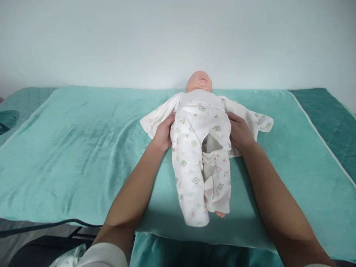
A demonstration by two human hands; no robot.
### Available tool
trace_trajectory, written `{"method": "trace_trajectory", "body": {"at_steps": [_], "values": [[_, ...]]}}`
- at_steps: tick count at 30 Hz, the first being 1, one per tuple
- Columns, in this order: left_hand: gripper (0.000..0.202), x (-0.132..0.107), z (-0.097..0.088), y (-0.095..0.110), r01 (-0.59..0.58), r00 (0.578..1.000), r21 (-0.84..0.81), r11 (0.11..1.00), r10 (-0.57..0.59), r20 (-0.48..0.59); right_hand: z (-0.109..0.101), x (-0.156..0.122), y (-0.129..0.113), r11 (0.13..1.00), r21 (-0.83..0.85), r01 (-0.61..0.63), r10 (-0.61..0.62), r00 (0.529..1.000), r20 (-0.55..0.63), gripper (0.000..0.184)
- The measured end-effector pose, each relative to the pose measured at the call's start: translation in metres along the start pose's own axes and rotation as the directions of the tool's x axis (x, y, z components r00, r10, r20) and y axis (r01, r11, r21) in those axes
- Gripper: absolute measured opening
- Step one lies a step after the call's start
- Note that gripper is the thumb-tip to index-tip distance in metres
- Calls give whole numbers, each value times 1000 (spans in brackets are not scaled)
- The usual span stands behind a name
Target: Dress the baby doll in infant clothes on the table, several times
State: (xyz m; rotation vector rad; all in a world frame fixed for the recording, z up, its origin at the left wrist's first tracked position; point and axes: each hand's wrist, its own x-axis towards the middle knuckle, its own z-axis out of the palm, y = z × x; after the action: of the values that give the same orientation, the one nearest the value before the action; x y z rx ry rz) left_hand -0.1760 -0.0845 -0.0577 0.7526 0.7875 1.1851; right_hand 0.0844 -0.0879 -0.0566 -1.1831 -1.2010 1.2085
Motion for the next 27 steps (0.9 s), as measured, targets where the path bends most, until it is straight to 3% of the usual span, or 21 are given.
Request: {"method": "trace_trajectory", "body": {"at_steps": [3,10,14,17,22,27], "values": [[38,1,-7,3,-18,998,23,1000,16,68,2,-2,-4,1000,-7,-11,11,1000,4,31],[65,-4,-17,5,-37,994,197,980,17,104,3,-3,-8,994,-106,23,-22,1000,7,27],[69,-4,-22,8,-59,990,307,950,16,142,0,-1,-4,968,-194,161,-175,983,-54,30],[65,-3,-22,8,-63,994,379,923,24,107,-1,-1,-3,943,-244,225,-234,972,-8,31],[63,-6,-14,7,-121,986,430,895,60,153,-2,-2,-7,955,-229,189,-186,982,35,26],[59,-6,-10,6,-154,979,434,888,76,192,-2,0,-7,984,-144,105,-106,994,0,24]]}}
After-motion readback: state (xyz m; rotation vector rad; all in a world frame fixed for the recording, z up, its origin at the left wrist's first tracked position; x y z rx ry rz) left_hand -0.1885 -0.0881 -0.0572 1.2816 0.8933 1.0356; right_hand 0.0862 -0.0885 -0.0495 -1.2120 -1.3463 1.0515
